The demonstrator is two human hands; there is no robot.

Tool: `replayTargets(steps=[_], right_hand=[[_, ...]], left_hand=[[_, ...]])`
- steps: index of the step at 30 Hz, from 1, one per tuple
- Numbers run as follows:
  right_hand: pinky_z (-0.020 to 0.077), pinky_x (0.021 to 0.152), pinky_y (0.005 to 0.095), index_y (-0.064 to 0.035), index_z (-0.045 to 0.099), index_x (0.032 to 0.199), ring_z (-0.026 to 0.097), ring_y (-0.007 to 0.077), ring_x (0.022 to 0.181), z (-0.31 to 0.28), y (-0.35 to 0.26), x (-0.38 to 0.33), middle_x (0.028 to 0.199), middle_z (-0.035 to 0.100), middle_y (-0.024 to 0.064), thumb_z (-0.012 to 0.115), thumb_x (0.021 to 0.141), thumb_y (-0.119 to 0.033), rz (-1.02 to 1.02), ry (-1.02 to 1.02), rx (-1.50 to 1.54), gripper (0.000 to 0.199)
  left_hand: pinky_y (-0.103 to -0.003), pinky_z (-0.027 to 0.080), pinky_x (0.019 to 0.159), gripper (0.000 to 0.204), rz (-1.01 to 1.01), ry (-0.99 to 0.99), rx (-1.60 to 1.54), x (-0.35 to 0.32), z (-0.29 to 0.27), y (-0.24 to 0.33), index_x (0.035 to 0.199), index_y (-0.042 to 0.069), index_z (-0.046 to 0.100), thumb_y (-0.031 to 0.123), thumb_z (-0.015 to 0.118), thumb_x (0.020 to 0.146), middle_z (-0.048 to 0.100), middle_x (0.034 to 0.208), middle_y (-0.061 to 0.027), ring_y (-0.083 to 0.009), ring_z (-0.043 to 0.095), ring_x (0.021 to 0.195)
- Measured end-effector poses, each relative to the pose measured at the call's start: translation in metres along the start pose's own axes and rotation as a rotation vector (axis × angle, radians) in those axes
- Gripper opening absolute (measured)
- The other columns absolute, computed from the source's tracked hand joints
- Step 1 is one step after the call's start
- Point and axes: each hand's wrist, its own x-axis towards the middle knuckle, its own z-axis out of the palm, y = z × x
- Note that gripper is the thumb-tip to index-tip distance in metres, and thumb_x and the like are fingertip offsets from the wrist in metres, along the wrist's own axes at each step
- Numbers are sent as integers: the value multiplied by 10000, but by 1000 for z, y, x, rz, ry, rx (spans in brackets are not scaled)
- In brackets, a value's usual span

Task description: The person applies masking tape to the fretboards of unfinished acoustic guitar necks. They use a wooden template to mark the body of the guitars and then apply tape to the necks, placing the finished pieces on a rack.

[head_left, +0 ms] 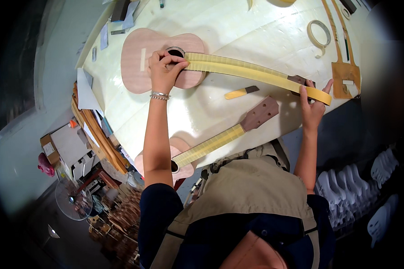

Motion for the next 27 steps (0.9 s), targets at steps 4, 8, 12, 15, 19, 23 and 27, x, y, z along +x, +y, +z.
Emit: replayTargets(steps=[4, 8, 12, 15, 19, 23, 27], right_hand=[[407, 942, 302, 51, 106, 1425, 574, 242, 1108, -1, 6, 2, 1073, 649, 170, 662, 836, -222, -26, -7, -42, 855], [394, 956, 300, 46, 59, 1431, 566, 248, 1120, -1, -1, 2, 1070, 649, 172, 652, 837, -217, 33, 8, 27, 879], [390, 958, 300, 40, 36, 1433, 561, 254, 1129, 0, -2, 1, 1067, 651, 172, 651, 835, -216, 49, 11, 36, 895], [392, 957, 302, 35, 36, 1435, 560, 255, 1131, 1, 0, 1, 1066, 652, 169, 652, 834, -215, 44, 10, 41, 896], [275, 1061, 328, 37, 49, 1434, 550, 196, 1133, 1, 0, 0, 1063, 663, 119, 624, 867, -206, 49, 2, 40, 843], [354, 997, 308, 45, 67, 1430, 568, 216, 1111, 7, 17, -2, 1058, 659, 142, 649, 843, -216, -78, 31, -102, 867], [456, 885, 298, 73, 408, 1301, 623, 235, 1030, 7, 4, -2, 1214, 561, 215, 686, 803, -215, 12, 109, 34, 639]], left_hand=[[-304, 406, 822, 134, 39, 26, 7, -6, 4, -4, 793, 81, 707, 176, 754, 710, 501, 912, -18, -173, 479, 947], [-300, 437, 761, 108, -29, -80, -214, 0, -6, 0, 789, 60, 697, 135, 735, 721, 519, 903, -15, -184, 503, 900], [-293, 448, 740, 107, 4, -90, -112, 3, -5, 4, 784, 49, 692, 120, 736, 717, 523, 885, -25, -183, 513, 868], [-296, 449, 738, 105, 10, -60, -76, 3, -3, 3, 757, 50, 691, 120, 748, 702, 521, 873, -34, -181, 516, 850], [-305, 447, 736, 216, 114, -20, -58, 1, -2, -3, 871, 44, 681, 127, 761, 688, 516, 854, -40, -188, 517, 833], [-322, 431, 824, 515, 61, 208, 138, -9, -1, 7, 1187, 25, 528, 182, 728, 739, 551, 999, -65, -207, 538, 880], [-515, 214, 1027, 659, 323, -9, 423, -43, 14, 12, 1344, 72, 396, 341, 647, 797, 406, 1373, -67, -270, 422, 1209]])
